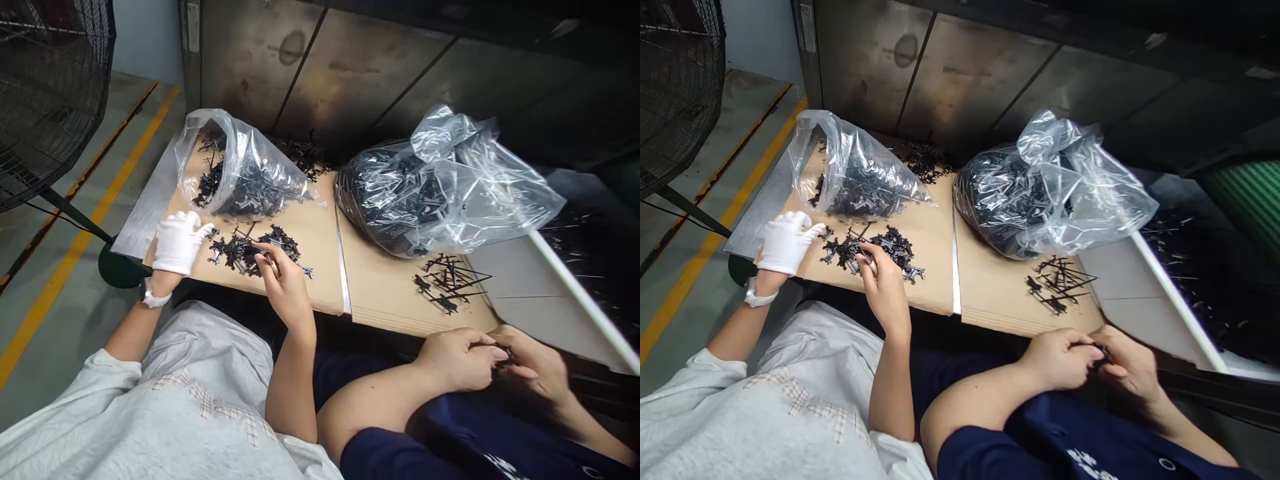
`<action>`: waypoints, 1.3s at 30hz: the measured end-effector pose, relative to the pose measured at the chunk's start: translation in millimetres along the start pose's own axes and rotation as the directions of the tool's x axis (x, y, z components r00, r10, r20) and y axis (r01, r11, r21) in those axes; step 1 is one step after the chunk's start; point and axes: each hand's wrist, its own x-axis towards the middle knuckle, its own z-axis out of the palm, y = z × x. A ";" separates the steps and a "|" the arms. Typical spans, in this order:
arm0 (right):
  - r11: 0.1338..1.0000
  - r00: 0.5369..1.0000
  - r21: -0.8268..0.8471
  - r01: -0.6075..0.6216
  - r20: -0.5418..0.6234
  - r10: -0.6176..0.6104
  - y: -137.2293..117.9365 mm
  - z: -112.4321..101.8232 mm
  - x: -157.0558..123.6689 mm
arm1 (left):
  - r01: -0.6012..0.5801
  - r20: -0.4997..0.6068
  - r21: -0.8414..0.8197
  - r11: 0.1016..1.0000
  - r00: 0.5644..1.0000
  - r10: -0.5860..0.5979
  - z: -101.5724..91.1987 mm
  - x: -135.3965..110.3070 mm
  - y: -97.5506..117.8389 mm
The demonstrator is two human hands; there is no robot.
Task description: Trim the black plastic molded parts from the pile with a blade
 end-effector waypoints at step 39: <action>0.866 0.949 0.393 0.311 -0.170 -0.264 -32.6 10.4 -21.0 | 0.261 0.398 -0.903 0.340 0.806 0.438 -45.8 -89.5 49.5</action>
